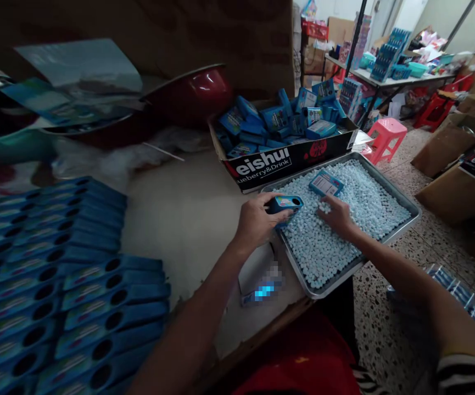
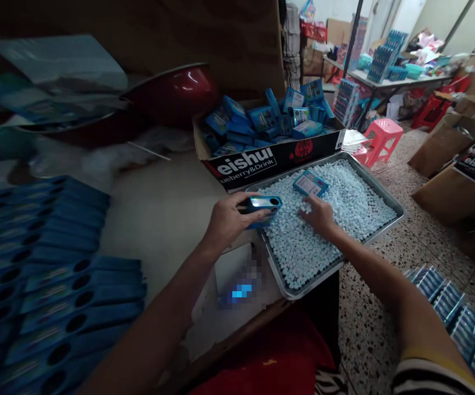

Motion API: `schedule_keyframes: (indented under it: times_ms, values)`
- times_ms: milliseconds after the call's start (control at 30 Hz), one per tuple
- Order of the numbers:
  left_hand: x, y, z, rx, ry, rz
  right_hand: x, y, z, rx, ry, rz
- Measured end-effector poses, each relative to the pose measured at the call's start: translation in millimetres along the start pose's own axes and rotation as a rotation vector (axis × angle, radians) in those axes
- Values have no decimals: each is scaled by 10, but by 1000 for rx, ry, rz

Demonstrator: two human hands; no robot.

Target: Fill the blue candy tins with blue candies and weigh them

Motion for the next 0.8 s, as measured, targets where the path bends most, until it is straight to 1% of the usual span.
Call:
schedule_keyframes:
  times_ms: [33,67,100,133,167,200,267,333,400,500,600,733,800]
  values:
    - [6,54,-13,-44,7,-40,-29,74,2,-241,108,-171]
    - [11,105,-33,-82,9,-75,-37,124,-44,-506,185,-331]
    - [15,150,-56,-109,10,-100,-44,125,-121,-751,227,-463]
    - [16,186,-82,-129,8,-114,-60,73,-200,-968,240,-558]
    - [17,215,-107,-141,6,-119,-90,-22,-260,-1158,230,-614]
    - [17,240,-131,-150,3,-119,-132,-145,-292,-1316,209,-635]
    - [21,280,-173,-155,-6,-115,-216,-395,-269,-1556,196,-623]
    - [27,306,-200,-145,-15,-105,-277,-608,-204,-1742,224,-604]
    - [35,315,-213,-123,-20,-88,-311,-759,-130,-1768,249,-581]
    - [50,316,-218,-70,-18,-68,-336,-897,-58,-1704,256,-542]
    - [62,300,-226,-16,-19,-46,-357,-930,-15,-1646,278,-495]
    - [77,267,-246,38,-44,-9,-401,-908,15,-1613,298,-427]
    - [85,255,-241,56,-46,0,-404,-898,26,-1605,305,-417]
Point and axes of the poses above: each hand's wrist, its own x-axis away from the middle knuckle, its own z-axis out of the back of the hand, y = z × x, the point moved 8 cm from there along -x, towards the middle knuckle, and after that the axes turned 5 degrees about z, right-handed, at the moved point
